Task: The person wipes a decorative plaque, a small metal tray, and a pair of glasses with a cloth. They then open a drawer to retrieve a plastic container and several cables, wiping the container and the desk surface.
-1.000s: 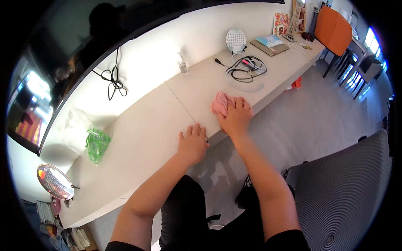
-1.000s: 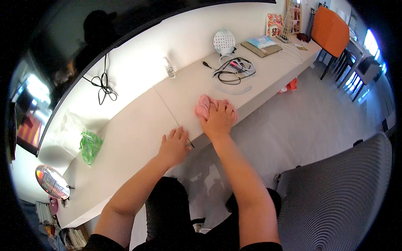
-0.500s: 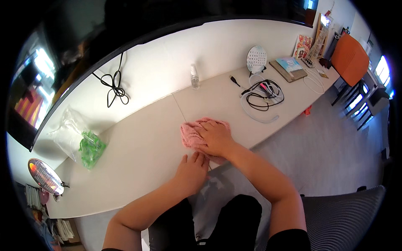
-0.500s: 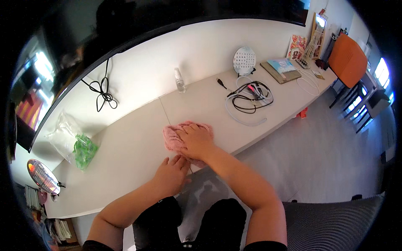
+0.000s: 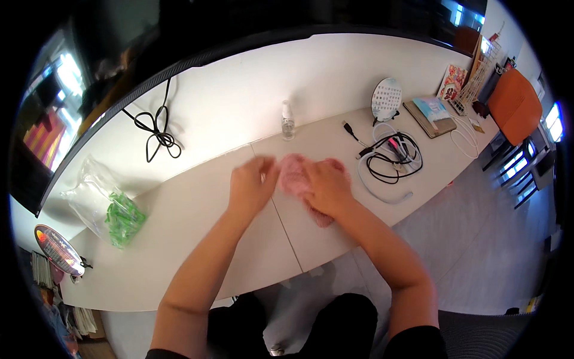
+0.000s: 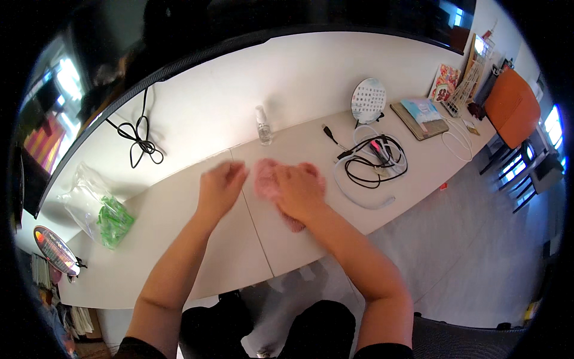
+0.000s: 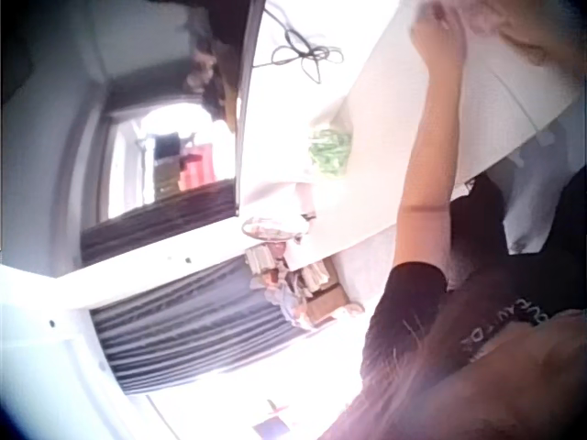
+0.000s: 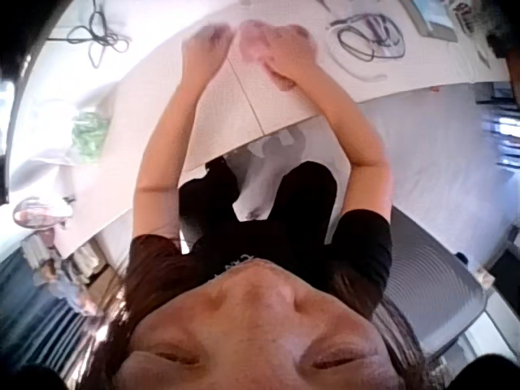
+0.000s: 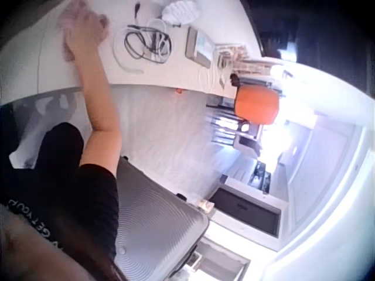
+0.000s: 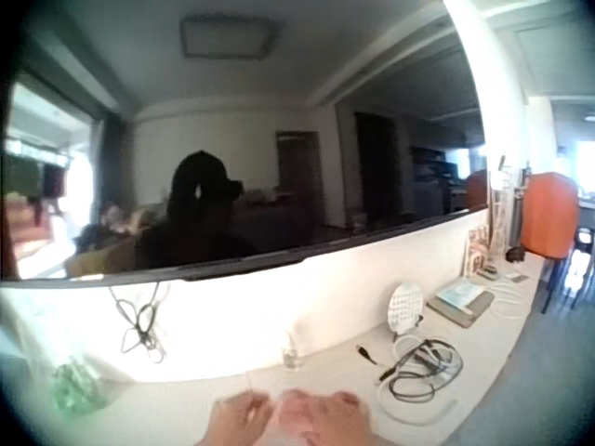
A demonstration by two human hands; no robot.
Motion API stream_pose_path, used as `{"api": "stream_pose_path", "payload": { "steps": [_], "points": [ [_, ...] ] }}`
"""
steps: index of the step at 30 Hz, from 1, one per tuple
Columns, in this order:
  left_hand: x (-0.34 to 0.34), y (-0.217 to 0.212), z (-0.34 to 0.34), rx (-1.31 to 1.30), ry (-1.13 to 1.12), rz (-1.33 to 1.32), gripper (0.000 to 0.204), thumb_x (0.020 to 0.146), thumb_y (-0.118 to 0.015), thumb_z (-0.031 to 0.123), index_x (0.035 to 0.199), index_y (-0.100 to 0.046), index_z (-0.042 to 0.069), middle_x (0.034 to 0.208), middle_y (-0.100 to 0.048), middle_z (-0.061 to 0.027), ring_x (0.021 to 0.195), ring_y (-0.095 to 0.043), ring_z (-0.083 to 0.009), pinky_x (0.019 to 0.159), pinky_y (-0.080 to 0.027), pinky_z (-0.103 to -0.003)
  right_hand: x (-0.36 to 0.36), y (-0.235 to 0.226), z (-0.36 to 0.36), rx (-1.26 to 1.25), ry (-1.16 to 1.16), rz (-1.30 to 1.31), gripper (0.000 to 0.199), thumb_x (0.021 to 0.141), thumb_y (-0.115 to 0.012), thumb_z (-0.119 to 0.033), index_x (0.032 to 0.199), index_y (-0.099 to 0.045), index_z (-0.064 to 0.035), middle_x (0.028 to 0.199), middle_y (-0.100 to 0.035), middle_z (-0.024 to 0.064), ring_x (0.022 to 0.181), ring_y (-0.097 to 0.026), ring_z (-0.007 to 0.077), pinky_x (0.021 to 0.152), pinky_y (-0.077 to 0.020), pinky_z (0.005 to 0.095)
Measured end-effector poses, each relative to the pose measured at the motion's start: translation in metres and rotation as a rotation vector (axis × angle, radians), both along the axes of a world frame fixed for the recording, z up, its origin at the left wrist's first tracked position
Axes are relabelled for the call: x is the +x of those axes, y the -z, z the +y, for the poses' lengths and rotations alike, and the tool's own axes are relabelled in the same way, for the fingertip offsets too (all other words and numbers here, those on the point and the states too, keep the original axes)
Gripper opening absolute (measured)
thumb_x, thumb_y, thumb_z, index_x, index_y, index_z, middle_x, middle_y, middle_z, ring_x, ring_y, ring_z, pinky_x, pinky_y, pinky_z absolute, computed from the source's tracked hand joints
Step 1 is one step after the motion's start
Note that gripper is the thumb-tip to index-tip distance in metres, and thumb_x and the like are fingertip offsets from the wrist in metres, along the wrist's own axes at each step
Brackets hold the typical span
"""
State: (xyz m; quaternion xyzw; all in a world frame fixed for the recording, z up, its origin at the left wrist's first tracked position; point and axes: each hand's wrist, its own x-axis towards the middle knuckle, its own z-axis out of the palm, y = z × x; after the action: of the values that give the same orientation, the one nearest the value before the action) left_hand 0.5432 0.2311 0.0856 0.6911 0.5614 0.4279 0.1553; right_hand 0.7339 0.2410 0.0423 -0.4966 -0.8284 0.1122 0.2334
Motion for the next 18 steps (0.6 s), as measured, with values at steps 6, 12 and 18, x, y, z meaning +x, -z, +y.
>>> {"api": "stream_pose_path", "payload": {
  "steps": [6,12,18],
  "points": [
    [0.048,0.011,0.104,-0.280,-0.295,0.226,0.056,0.074,-0.071,0.050,0.103,-0.061,0.003,0.083,-0.069,-0.0118,0.075,-0.067,-0.0246,0.064,-0.052,-0.036,0.002,0.015,0.004,0.249,0.200,-0.050,0.058,0.072,-0.073,-0.025,0.120,-0.047,-0.0048,0.111,-0.052,0.0184,0.103,-0.053,0.0352,0.084,-0.0461,0.0420],
    [0.041,0.029,0.126,-0.223,-0.355,0.175,0.052,0.071,-0.072,0.050,0.092,-0.062,0.003,0.075,-0.067,-0.0103,0.071,-0.066,-0.0241,0.061,-0.051,-0.036,0.000,0.016,0.010,0.151,0.180,-0.092,0.065,0.070,-0.074,-0.025,0.123,-0.042,-0.0059,0.117,-0.050,0.0169,0.105,-0.052,0.0337,0.083,-0.0468,0.0427],
    [-0.035,0.012,0.067,-0.272,-0.205,-0.082,0.033,0.068,-0.074,0.029,0.075,-0.059,0.001,0.068,-0.062,-0.0080,0.061,-0.057,-0.0168,0.057,-0.047,-0.034,0.013,0.009,0.048,0.287,0.408,-0.113,0.061,0.073,-0.069,-0.023,0.125,-0.042,-0.0066,0.115,-0.052,0.0162,0.106,-0.052,0.0338,0.084,-0.0456,0.0430]
  ]
}}
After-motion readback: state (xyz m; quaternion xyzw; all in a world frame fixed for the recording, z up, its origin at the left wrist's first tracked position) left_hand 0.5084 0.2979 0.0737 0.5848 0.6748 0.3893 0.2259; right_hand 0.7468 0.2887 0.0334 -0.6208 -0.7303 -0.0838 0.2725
